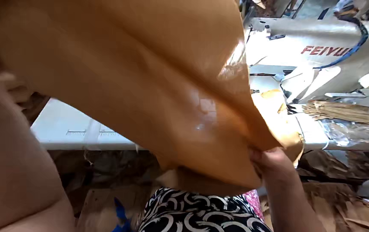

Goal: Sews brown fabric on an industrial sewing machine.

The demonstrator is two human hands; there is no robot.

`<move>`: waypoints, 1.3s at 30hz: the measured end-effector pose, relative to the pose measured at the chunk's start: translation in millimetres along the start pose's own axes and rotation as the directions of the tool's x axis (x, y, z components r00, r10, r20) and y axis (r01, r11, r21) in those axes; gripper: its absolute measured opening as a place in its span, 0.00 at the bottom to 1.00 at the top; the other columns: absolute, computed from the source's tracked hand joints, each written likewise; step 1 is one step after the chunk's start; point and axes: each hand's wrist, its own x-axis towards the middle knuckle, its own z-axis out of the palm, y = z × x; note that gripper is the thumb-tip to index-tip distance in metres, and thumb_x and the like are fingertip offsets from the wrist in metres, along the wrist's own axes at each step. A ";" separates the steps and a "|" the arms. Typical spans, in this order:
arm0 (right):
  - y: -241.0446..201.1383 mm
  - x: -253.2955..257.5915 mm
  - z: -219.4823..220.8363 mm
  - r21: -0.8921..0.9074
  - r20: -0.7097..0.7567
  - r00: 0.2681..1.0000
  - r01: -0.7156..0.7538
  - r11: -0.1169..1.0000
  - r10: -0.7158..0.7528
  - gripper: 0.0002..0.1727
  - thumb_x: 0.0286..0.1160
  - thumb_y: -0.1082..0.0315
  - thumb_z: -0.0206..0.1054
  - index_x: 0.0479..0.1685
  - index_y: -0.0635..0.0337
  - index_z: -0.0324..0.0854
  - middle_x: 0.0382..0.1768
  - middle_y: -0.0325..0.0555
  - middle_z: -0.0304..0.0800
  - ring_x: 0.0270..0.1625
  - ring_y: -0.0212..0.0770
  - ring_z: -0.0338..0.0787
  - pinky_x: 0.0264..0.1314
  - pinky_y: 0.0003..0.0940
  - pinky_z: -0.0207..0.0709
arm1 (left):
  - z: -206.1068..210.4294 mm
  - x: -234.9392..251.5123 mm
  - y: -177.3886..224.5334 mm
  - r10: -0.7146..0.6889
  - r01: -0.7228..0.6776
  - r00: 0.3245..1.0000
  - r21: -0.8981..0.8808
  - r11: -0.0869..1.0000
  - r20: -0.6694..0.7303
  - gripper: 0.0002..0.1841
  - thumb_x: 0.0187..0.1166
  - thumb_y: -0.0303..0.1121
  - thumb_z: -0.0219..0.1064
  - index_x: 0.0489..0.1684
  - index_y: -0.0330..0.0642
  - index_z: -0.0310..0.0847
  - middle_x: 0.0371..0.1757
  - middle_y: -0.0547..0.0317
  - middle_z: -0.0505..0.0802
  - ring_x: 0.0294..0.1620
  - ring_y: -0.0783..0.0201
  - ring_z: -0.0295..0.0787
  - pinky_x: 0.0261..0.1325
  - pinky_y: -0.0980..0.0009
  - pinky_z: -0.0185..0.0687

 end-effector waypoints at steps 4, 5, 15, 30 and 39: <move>15.8 3.6 -26.1 -0.604 -0.533 0.837 -0.480 0.636 0.124 0.14 0.75 0.67 0.71 0.57 0.62 0.84 0.40 0.43 0.92 0.43 0.32 0.91 0.51 0.32 0.85 | 102.6 -25.9 -48.3 -0.435 0.460 0.873 0.668 0.585 -0.220 0.34 0.73 0.36 0.78 0.79 0.34 0.71 0.55 0.36 0.91 0.49 0.45 0.91 0.54 0.47 0.87; 25.6 7.2 -30.7 -0.729 -0.551 0.834 -0.506 0.460 0.044 0.24 0.77 0.65 0.72 0.69 0.69 0.81 0.53 0.59 0.92 0.55 0.48 0.92 0.63 0.47 0.82 | 116.5 -32.0 -68.7 -0.427 0.411 0.885 0.744 0.526 -0.187 0.37 0.75 0.33 0.76 0.83 0.27 0.66 0.65 0.26 0.87 0.65 0.32 0.86 0.69 0.35 0.76; 107.8 72.5 11.6 -0.979 -0.057 0.962 -0.002 0.203 -0.267 0.13 0.80 0.65 0.64 0.48 0.62 0.90 0.42 0.54 0.92 0.43 0.52 0.93 0.46 0.50 0.87 | 186.3 -76.6 -157.3 -0.212 -0.401 0.732 0.661 0.634 0.648 0.35 0.90 0.56 0.46 0.90 0.42 0.64 0.91 0.52 0.70 0.93 0.49 0.58 0.91 0.40 0.48; 121.5 75.7 -4.3 -0.981 -0.023 0.853 0.082 0.178 -0.522 0.19 0.72 0.57 0.72 0.46 0.67 0.92 0.27 0.53 0.92 0.28 0.48 0.91 0.35 0.41 0.84 | 197.8 10.8 -148.2 -0.292 -0.282 0.722 0.652 0.704 0.627 0.19 0.69 0.39 0.81 0.50 0.35 0.91 0.61 0.40 0.88 0.66 0.41 0.80 0.70 0.46 0.73; 119.2 74.1 0.4 -0.990 -0.124 0.833 -0.065 0.126 -0.539 0.23 0.71 0.51 0.71 0.39 0.67 0.92 0.22 0.47 0.88 0.23 0.42 0.85 0.27 0.36 0.77 | 192.1 36.4 -138.8 -0.373 0.181 0.610 0.335 0.925 0.700 0.13 0.66 0.16 0.75 0.37 0.38 0.74 0.26 0.65 0.86 0.27 0.76 0.84 0.36 0.79 0.81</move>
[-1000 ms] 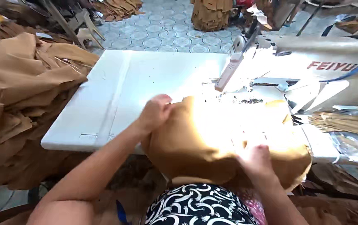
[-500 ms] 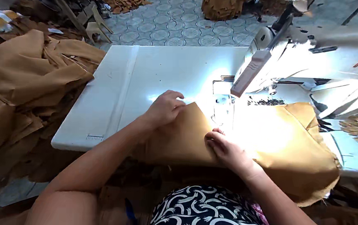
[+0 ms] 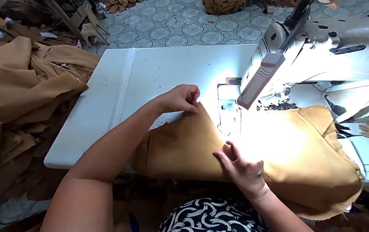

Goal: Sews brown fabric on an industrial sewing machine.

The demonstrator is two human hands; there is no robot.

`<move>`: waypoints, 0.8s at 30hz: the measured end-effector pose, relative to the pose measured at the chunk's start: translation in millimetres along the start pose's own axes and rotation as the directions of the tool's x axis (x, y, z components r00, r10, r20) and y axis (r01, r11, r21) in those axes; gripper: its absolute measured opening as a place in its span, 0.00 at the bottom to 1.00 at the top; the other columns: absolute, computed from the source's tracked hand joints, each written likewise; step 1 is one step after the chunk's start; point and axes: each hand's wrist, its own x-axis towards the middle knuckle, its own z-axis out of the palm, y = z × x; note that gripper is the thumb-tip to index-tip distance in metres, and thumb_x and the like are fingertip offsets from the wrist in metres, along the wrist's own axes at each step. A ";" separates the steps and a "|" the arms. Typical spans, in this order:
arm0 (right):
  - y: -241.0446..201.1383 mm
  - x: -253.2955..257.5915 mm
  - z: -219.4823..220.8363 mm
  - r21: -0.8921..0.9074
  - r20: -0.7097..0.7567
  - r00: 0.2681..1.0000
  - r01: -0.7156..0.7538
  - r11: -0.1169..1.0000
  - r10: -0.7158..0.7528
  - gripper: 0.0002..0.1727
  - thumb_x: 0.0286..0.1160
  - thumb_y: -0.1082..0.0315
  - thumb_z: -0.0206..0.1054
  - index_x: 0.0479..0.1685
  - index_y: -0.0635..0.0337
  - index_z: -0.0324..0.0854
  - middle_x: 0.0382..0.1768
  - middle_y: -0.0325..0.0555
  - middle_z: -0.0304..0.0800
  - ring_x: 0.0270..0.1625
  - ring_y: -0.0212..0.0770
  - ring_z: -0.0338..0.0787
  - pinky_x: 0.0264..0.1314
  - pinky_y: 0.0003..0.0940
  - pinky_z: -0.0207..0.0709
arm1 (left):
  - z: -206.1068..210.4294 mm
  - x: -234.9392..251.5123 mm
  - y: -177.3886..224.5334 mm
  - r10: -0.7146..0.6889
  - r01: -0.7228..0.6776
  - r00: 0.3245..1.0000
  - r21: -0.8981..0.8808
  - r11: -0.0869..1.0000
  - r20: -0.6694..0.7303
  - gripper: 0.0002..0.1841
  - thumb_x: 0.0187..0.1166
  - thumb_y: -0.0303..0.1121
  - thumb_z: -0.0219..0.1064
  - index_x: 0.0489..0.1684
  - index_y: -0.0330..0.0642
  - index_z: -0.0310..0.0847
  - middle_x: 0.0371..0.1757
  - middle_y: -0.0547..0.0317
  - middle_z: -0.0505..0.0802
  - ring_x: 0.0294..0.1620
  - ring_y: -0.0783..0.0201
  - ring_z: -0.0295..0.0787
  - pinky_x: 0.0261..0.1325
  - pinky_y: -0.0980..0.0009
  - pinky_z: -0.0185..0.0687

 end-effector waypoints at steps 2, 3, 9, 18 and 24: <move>-0.9 -0.4 0.1 -0.017 0.005 1.000 -0.016 1.000 0.016 0.23 0.71 0.50 0.70 0.40 0.66 0.93 0.24 0.49 0.91 0.25 0.44 0.88 0.29 0.37 0.79 | -5.6 0.5 1.5 0.054 -0.049 0.998 -0.115 0.992 0.039 0.15 0.65 0.13 0.72 0.36 0.42 0.71 0.24 0.69 0.85 0.27 0.77 0.85 0.36 0.80 0.83; -1.2 -0.5 0.1 -0.026 0.008 1.000 -0.020 0.999 0.020 0.23 0.71 0.50 0.70 0.41 0.66 0.93 0.25 0.49 0.92 0.25 0.45 0.89 0.29 0.38 0.79 | -8.0 1.1 2.6 0.084 -0.074 0.994 -0.138 0.988 0.067 0.14 0.65 0.13 0.71 0.33 0.43 0.73 0.24 0.71 0.85 0.27 0.78 0.84 0.36 0.81 0.83; -1.8 -0.5 0.3 -0.033 0.007 1.000 0.002 0.999 -0.001 0.22 0.74 0.51 0.68 0.40 0.64 0.94 0.23 0.50 0.90 0.23 0.46 0.87 0.25 0.38 0.76 | -16.5 4.5 13.8 0.101 -0.101 0.973 -0.010 0.995 0.205 0.11 0.73 0.14 0.67 0.47 0.33 0.92 0.42 0.61 0.97 0.42 0.78 0.92 0.50 0.81 0.88; 1.0 -1.8 1.2 0.031 -0.020 0.997 0.069 0.997 -0.068 0.15 0.80 0.61 0.65 0.33 0.60 0.94 0.22 0.47 0.89 0.23 0.44 0.87 0.26 0.36 0.76 | -18.0 7.0 18.1 0.078 -0.123 0.966 0.171 0.978 0.248 0.05 0.75 0.20 0.70 0.35 0.36 0.93 0.36 0.63 0.95 0.38 0.78 0.90 0.44 0.81 0.84; -6.3 0.5 -27.4 -0.104 0.269 0.962 -0.021 0.994 0.049 0.18 0.78 0.66 0.60 0.57 0.57 0.92 0.64 0.54 0.92 0.69 0.65 0.87 0.72 0.71 0.70 | 26.3 9.5 40.1 -0.055 0.037 0.994 0.173 0.984 0.098 0.09 0.87 0.27 0.60 0.38 0.36 0.85 0.30 0.62 0.88 0.32 0.75 0.82 0.39 0.76 0.78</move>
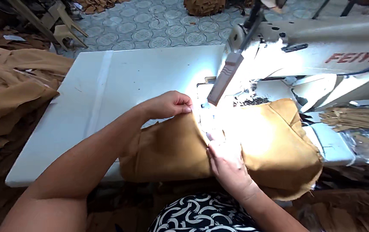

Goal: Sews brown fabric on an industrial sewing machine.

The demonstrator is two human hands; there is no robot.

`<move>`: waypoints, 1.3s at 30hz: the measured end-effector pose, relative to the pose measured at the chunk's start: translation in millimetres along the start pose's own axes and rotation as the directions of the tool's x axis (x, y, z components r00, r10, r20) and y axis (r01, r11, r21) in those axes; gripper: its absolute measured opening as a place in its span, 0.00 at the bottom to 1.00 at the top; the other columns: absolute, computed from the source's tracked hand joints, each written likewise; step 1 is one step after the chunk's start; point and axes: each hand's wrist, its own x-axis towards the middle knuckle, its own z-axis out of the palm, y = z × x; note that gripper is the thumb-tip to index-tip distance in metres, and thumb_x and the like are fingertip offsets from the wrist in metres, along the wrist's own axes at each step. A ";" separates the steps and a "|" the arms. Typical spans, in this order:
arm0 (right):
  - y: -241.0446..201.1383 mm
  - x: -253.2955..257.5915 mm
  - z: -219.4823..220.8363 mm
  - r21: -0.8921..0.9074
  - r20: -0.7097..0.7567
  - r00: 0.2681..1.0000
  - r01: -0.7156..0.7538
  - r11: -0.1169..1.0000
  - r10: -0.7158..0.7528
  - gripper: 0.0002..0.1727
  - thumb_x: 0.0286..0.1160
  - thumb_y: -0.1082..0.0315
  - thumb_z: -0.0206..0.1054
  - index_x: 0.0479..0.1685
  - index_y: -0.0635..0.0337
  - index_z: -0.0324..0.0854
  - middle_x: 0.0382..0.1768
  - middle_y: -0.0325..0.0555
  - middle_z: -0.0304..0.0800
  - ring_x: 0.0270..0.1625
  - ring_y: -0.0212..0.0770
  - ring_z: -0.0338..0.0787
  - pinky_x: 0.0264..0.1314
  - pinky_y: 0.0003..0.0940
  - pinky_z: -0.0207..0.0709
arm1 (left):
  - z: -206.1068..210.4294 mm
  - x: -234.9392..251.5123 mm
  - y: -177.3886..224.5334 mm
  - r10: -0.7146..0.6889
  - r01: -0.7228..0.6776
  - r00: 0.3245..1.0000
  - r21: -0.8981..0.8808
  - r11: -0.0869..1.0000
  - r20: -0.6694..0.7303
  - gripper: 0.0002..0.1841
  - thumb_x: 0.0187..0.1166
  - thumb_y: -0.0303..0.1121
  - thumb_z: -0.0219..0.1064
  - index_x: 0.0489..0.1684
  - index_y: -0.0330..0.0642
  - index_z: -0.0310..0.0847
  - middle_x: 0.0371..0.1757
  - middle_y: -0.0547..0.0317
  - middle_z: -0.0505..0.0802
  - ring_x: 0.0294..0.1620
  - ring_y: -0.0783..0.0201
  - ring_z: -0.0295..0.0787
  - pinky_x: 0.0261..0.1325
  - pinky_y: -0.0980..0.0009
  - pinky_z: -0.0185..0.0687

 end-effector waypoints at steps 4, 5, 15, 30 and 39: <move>3.7 -6.8 -12.6 -0.076 0.125 0.989 -0.065 0.995 0.074 0.23 0.82 0.67 0.54 0.71 0.55 0.86 0.68 0.49 0.90 0.76 0.61 0.83 0.77 0.67 0.69 | 62.0 15.9 22.7 -0.230 0.202 0.909 -0.116 0.972 -0.348 0.14 0.88 0.31 0.62 0.28 0.35 0.79 0.23 0.58 0.80 0.26 0.68 0.75 0.34 0.67 0.71; 4.5 -7.7 -14.7 -0.042 0.127 0.988 -0.080 0.996 0.085 0.22 0.83 0.67 0.54 0.69 0.57 0.87 0.68 0.50 0.90 0.75 0.60 0.84 0.76 0.63 0.71 | 75.2 21.2 18.1 -0.160 0.146 0.868 -0.067 0.987 -0.469 0.13 0.85 0.31 0.66 0.28 0.36 0.83 0.24 0.58 0.84 0.27 0.69 0.78 0.36 0.67 0.73; 8.4 -4.1 -18.9 -0.075 0.086 0.983 -0.159 0.984 0.165 0.21 0.82 0.64 0.55 0.57 0.68 0.89 0.61 0.62 0.91 0.68 0.65 0.87 0.68 0.60 0.78 | 93.6 73.2 -39.2 0.467 -0.383 0.696 0.268 0.884 -0.545 0.08 0.75 0.29 0.70 0.30 0.34 0.93 0.35 0.50 0.96 0.42 0.66 0.93 0.53 0.69 0.86; 10.1 -1.4 -15.1 -0.240 0.084 0.989 -0.101 0.966 0.124 0.19 0.73 0.65 0.59 0.51 0.65 0.92 0.55 0.62 0.92 0.62 0.64 0.89 0.55 0.58 0.80 | 104.6 74.8 -4.3 0.446 -0.171 0.794 0.552 0.816 -0.413 0.05 0.73 0.29 0.72 0.31 0.37 0.91 0.36 0.46 0.90 0.46 0.48 0.88 0.53 0.53 0.80; 12.4 -1.1 -16.3 -0.231 0.064 0.995 -0.059 0.971 0.075 0.20 0.73 0.65 0.57 0.50 0.66 0.92 0.56 0.62 0.93 0.60 0.65 0.90 0.52 0.55 0.81 | 126.1 54.6 8.6 0.334 -0.066 0.889 0.634 0.771 -0.314 0.15 0.83 0.34 0.61 0.48 0.32 0.91 0.51 0.44 0.93 0.56 0.47 0.93 0.55 0.52 0.88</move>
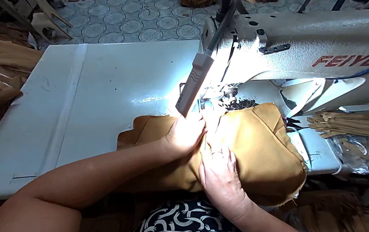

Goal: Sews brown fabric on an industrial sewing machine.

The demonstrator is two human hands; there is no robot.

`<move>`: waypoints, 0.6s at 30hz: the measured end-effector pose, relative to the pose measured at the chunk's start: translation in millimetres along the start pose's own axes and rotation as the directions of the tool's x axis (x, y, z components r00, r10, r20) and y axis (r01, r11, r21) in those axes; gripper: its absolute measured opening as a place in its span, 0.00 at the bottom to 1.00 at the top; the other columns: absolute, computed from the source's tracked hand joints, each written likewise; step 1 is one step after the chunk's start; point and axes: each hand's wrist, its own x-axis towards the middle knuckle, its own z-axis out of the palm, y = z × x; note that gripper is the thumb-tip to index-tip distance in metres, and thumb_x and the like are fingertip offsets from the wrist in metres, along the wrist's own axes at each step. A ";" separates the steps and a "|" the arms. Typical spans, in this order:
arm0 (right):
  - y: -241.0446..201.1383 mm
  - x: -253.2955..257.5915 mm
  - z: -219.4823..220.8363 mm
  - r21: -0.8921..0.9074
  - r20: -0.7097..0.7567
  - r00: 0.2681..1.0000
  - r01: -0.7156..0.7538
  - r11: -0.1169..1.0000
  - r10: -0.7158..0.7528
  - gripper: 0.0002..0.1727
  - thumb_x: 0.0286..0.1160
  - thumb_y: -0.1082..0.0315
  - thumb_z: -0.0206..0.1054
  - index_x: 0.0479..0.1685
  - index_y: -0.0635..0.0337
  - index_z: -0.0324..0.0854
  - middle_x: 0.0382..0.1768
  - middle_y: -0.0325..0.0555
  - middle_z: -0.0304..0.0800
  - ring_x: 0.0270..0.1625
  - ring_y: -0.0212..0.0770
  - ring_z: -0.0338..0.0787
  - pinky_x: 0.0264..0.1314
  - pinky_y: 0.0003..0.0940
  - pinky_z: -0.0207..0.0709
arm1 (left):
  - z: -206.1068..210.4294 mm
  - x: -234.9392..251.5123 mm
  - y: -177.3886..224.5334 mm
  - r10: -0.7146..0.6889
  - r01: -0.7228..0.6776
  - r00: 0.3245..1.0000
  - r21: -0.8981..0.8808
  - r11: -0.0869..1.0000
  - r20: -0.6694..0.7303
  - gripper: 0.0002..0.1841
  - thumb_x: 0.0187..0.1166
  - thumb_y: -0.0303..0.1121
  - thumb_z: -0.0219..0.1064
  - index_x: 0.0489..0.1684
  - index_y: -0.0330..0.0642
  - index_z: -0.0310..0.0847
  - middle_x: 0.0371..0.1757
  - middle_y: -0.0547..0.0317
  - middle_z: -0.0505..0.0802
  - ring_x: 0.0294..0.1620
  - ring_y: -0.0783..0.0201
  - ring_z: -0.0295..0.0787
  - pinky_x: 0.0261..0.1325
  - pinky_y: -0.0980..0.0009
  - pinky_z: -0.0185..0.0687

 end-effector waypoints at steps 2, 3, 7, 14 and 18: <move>6.2 -0.2 -3.3 0.116 -0.034 0.999 0.020 0.993 -0.016 0.22 0.80 0.60 0.55 0.50 0.66 0.92 0.55 0.61 0.92 0.58 0.63 0.91 0.54 0.53 0.83 | -1.7 -7.7 7.1 -0.037 0.038 0.998 -0.022 0.999 0.060 0.20 0.85 0.38 0.59 0.59 0.29 0.88 0.62 0.42 0.90 0.66 0.45 0.88 0.65 0.50 0.83; 12.3 1.3 -6.8 0.194 -0.050 0.998 0.036 0.980 -0.027 0.22 0.83 0.58 0.54 0.49 0.66 0.91 0.53 0.61 0.92 0.56 0.60 0.92 0.55 0.51 0.84 | 1.0 -11.9 6.4 -0.030 0.032 0.998 -0.046 0.998 0.048 0.22 0.85 0.39 0.58 0.64 0.28 0.86 0.66 0.40 0.89 0.70 0.45 0.86 0.69 0.50 0.80; 55.5 25.9 -8.4 0.318 -0.123 0.987 0.137 0.938 -0.103 0.17 0.81 0.65 0.57 0.45 0.67 0.90 0.43 0.56 0.93 0.46 0.51 0.94 0.51 0.39 0.88 | 9.0 -21.9 -4.1 0.028 -0.031 0.999 -0.123 0.992 -0.024 0.27 0.87 0.42 0.51 0.70 0.29 0.82 0.74 0.40 0.86 0.77 0.45 0.81 0.78 0.49 0.71; 96.1 59.8 15.6 0.134 0.129 0.940 0.299 0.945 -0.316 0.26 0.88 0.57 0.48 0.76 0.49 0.83 0.74 0.48 0.84 0.78 0.57 0.79 0.64 0.60 0.76 | 7.7 -28.1 -7.7 0.042 -0.038 0.999 -0.123 0.992 0.033 0.29 0.88 0.45 0.48 0.73 0.31 0.81 0.78 0.42 0.84 0.83 0.47 0.76 0.85 0.48 0.63; 94.5 65.3 13.4 0.164 0.179 0.938 0.271 0.949 -0.298 0.27 0.86 0.57 0.47 0.81 0.45 0.79 0.76 0.45 0.83 0.77 0.57 0.79 0.63 0.60 0.75 | 7.0 -27.9 -7.4 0.047 -0.044 0.999 -0.122 0.992 0.020 0.28 0.87 0.44 0.48 0.67 0.31 0.85 0.75 0.41 0.86 0.80 0.47 0.78 0.84 0.50 0.64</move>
